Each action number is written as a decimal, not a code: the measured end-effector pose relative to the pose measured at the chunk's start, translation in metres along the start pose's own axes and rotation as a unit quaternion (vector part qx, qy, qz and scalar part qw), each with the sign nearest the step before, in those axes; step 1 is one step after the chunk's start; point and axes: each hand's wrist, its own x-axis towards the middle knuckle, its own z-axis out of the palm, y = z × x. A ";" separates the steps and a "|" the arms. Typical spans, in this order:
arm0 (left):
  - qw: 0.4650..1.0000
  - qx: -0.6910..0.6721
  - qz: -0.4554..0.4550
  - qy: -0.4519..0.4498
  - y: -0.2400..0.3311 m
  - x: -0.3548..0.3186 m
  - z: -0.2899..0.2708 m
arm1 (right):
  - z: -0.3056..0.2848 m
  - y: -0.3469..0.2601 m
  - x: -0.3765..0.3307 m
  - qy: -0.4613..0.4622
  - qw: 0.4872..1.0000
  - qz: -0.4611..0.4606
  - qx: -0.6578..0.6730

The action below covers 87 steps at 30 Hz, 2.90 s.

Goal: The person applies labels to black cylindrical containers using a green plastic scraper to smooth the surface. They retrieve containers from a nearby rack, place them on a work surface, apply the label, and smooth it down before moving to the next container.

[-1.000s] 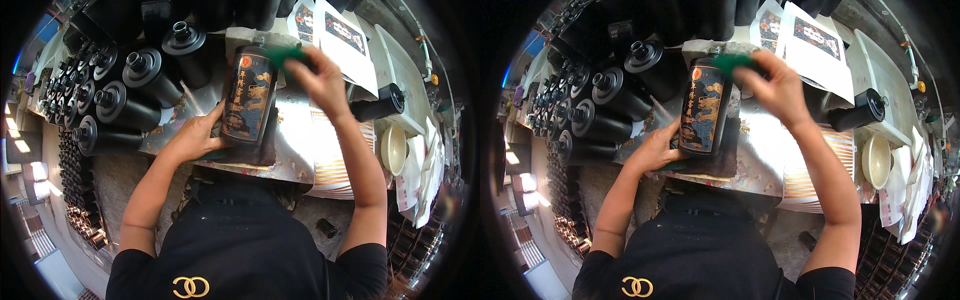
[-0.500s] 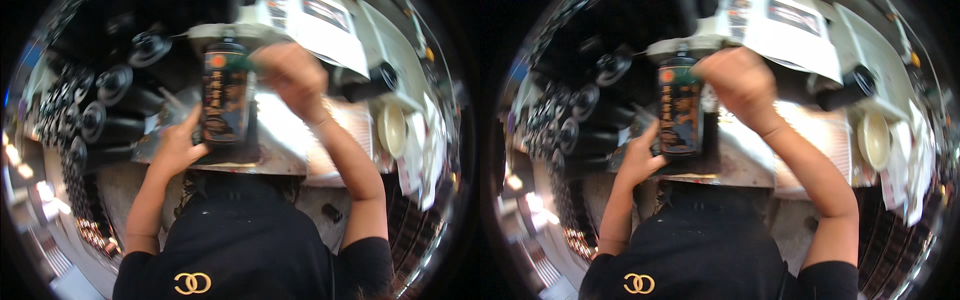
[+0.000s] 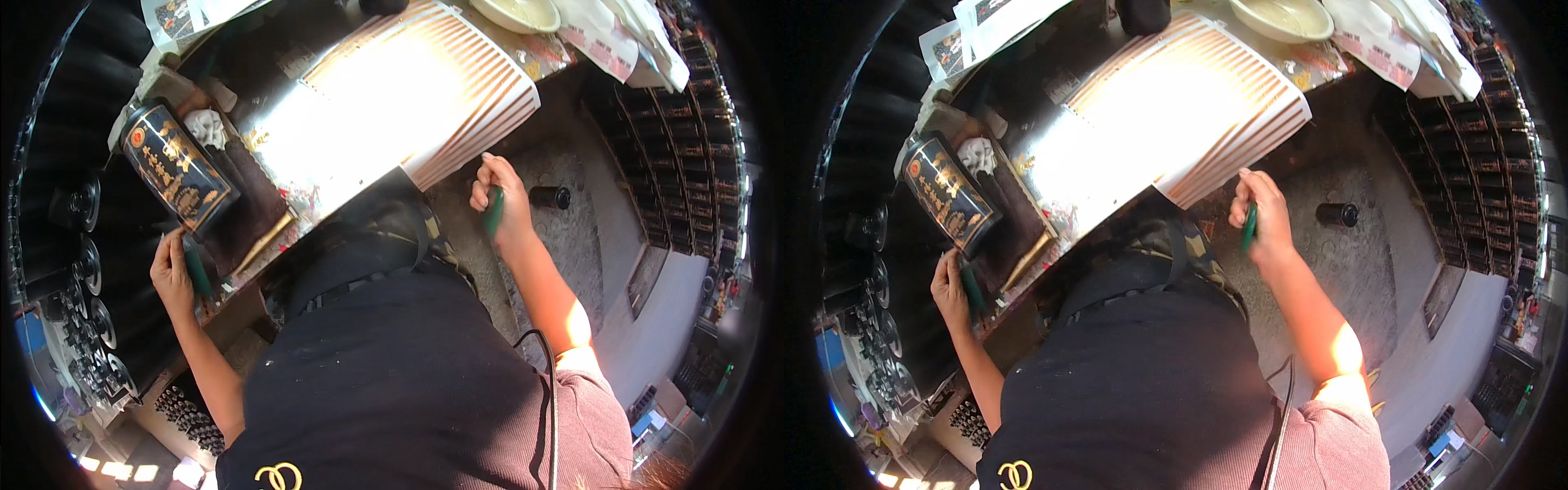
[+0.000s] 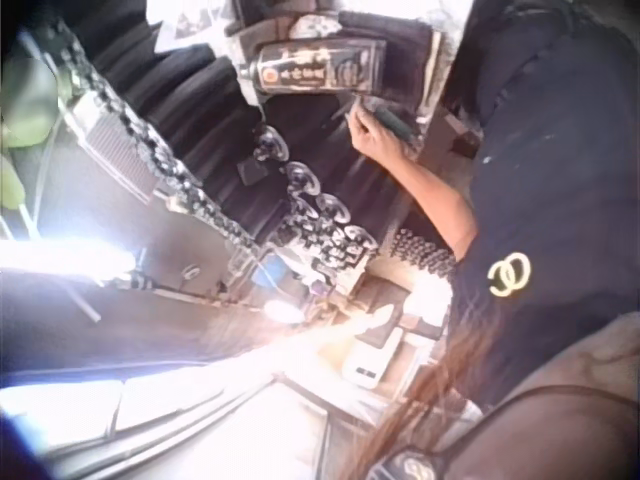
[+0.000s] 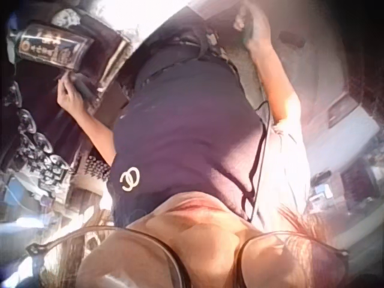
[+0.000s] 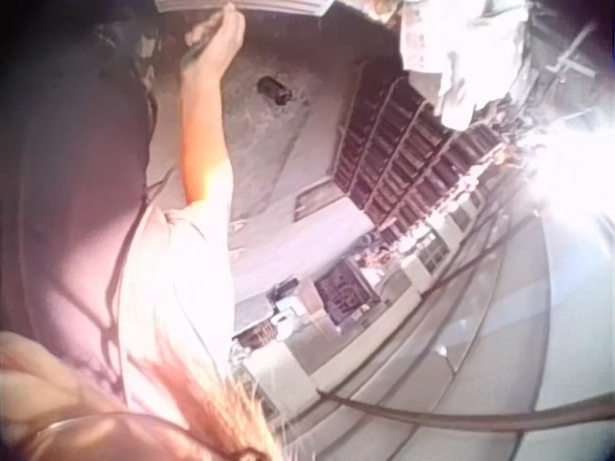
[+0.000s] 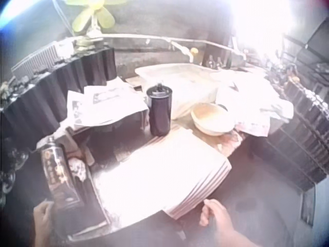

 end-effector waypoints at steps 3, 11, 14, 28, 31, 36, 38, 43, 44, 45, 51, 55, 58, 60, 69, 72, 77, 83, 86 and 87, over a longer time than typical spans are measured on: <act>0.998 0.051 0.026 0.015 -0.003 0.000 0.009 | -0.013 0.017 0.010 0.023 0.999 0.026 -0.042; 0.987 0.116 0.098 0.061 0.020 -0.001 0.015 | -0.045 0.040 0.035 -0.029 0.997 -0.011 -0.071; 0.992 0.022 0.071 0.103 0.023 0.004 0.013 | -0.050 0.032 0.030 -0.006 0.975 -0.057 -0.213; 0.858 -0.498 -0.125 0.013 0.064 0.079 0.014 | 0.109 -0.056 -0.021 -0.170 0.923 -0.210 -0.273; 0.821 -0.540 -0.167 -0.074 0.056 0.098 0.015 | 0.178 -0.049 -0.006 -0.254 0.947 -0.123 -0.150; 0.773 -0.595 -0.158 -0.152 0.059 0.111 0.024 | 0.268 -0.034 0.011 -0.380 0.921 -0.024 -0.075; 0.764 -0.599 -0.167 -0.175 0.057 0.113 0.023 | 0.290 -0.029 0.013 -0.393 0.916 -0.009 -0.077; 0.868 -0.460 -0.186 -0.019 0.089 0.101 0.028 | 0.312 -0.022 0.021 -0.405 0.913 0.017 -0.052; 0.842 -0.502 -0.199 -0.023 0.088 0.101 0.024 | 0.316 -0.022 0.023 -0.411 0.911 0.021 -0.043; 0.813 -0.542 -0.210 -0.028 0.087 0.101 0.020 | 0.319 -0.021 0.025 -0.416 0.908 0.026 -0.034; 0.777 -0.602 -0.182 -0.028 0.083 0.100 0.021 | 0.331 -0.021 0.033 -0.445 0.894 0.043 -0.021; 0.804 -0.567 -0.179 -0.006 0.086 0.098 0.026 | 0.331 -0.021 0.040 -0.466 0.883 0.055 0.001; 0.790 -0.585 -0.181 -0.017 0.086 0.100 0.027 | 0.329 -0.024 0.044 -0.476 0.878 0.051 0.015; 0.788 -0.588 -0.180 -0.018 0.086 0.100 0.027 | 0.330 -0.023 0.044 -0.474 0.879 0.049 0.013; 0.795 -0.576 -0.191 0.011 0.097 0.095 0.031 | 0.328 -0.021 0.045 -0.468 0.882 0.054 0.015; 0.797 -0.571 -0.192 0.032 0.102 0.093 0.033 | 0.327 -0.019 0.048 -0.467 0.883 0.055 0.011; 0.805 -0.562 -0.183 0.059 0.106 0.092 0.036 | 0.326 -0.015 0.049 -0.460 0.886 0.051 0.004; 0.799 -0.571 -0.179 0.060 0.103 0.091 0.039 | 0.328 -0.013 0.051 -0.464 0.884 0.057 0.004; 0.796 -0.578 -0.173 0.045 0.102 0.090 0.037 | 0.328 -0.015 0.051 -0.452 0.890 0.060 0.007; 0.800 -0.575 -0.169 0.040 0.102 0.090 0.036 | 0.330 -0.015 0.049 -0.452 0.890 0.059 0.005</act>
